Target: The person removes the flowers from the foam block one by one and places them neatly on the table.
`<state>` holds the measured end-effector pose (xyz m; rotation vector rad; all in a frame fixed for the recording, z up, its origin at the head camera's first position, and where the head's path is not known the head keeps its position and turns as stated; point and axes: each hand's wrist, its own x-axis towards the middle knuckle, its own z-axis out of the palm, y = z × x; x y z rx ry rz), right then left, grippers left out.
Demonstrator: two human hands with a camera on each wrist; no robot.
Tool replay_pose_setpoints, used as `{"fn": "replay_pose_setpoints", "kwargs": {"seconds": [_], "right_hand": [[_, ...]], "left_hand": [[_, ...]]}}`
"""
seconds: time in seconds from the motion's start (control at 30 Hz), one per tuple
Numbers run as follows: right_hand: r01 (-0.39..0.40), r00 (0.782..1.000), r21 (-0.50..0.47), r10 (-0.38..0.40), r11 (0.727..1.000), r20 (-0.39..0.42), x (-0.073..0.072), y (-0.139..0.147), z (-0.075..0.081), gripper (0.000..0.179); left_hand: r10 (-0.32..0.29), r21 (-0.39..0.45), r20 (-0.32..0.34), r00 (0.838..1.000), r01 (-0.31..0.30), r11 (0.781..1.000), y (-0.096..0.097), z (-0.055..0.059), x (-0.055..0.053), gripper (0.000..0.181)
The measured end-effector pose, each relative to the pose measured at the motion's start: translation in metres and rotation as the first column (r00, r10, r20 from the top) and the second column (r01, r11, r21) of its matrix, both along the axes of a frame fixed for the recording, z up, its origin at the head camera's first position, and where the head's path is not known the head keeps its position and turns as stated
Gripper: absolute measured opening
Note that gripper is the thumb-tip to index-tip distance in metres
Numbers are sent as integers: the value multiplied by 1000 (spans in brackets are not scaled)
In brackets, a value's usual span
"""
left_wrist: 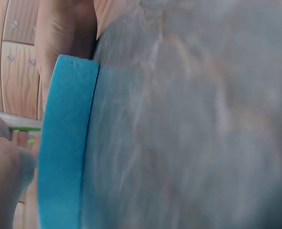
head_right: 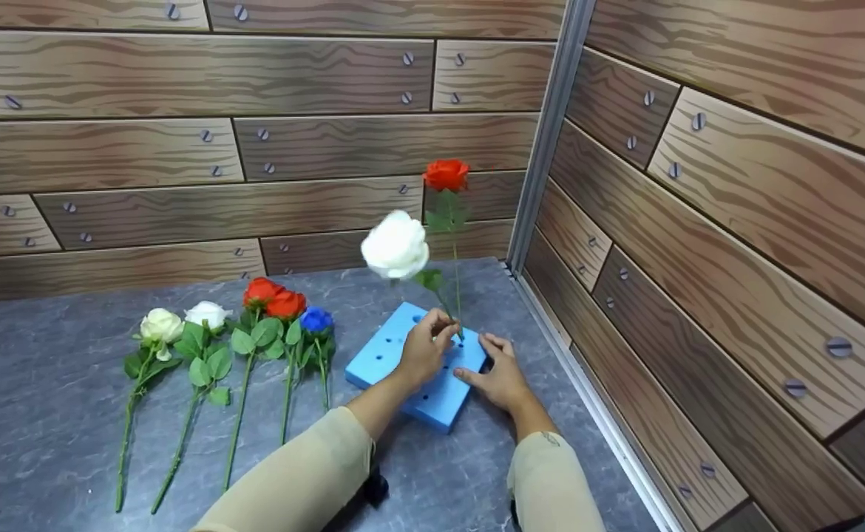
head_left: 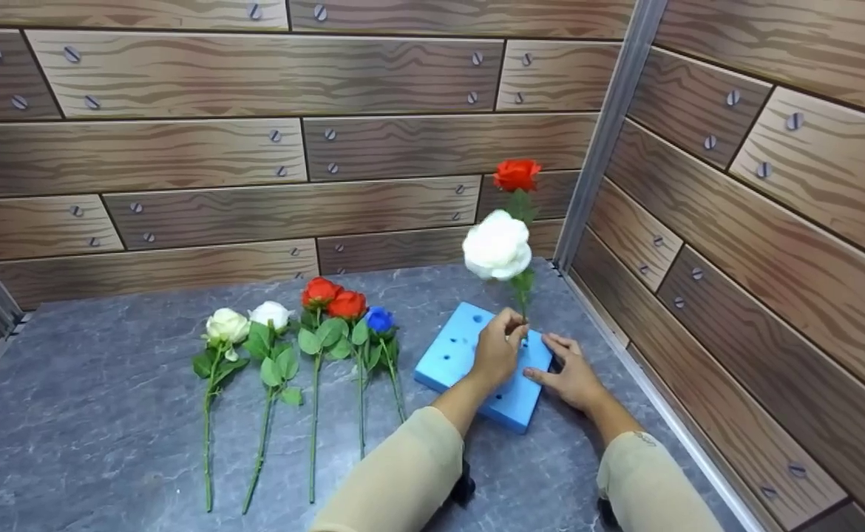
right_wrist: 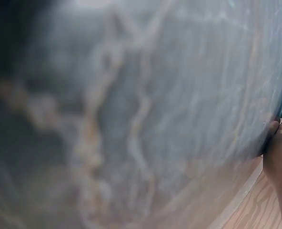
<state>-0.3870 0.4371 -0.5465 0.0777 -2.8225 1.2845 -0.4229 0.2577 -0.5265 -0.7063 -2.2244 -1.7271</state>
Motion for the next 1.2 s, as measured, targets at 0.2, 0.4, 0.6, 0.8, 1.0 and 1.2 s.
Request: {"fn": "replay_pose_setpoints", "kwargs": {"seconds": [0.2, 0.4, 0.6, 0.8, 1.0, 1.2], "right_hand": [[-11, 999, -1, 11, 1000, 50, 4, 2, 4, 99], [-12, 997, 6, 12, 1000, 78, 2, 3, 7, 104], [-20, 995, 17, 18, 1000, 94, 3, 1, 5, 105], [-23, 994, 36, 20, 999, 106, 3, 7, 8, 106], [-45, 994, 34, 42, 998, 102, 2, 10, 10, 105], [-74, 992, 20, 72, 997, 102, 2, 3, 5, 102]], "left_hand": [[-23, -7, -62, 998, 23, 1000, -14, 25, 7, 15], [-56, -3, -9, 998, 56, 998, -33, 43, 15, 17], [-100, 35, 51, 994, 98, 995, -55, 48, 26, 17], [-116, 82, 116, 986, 107, 991, -76, 57, 34, 21], [-105, 79, 123, 987, 96, 992, -99, 65, 40, 27], [-99, 41, 125, 987, 94, 995, -127, 63, 50, 32]]}}
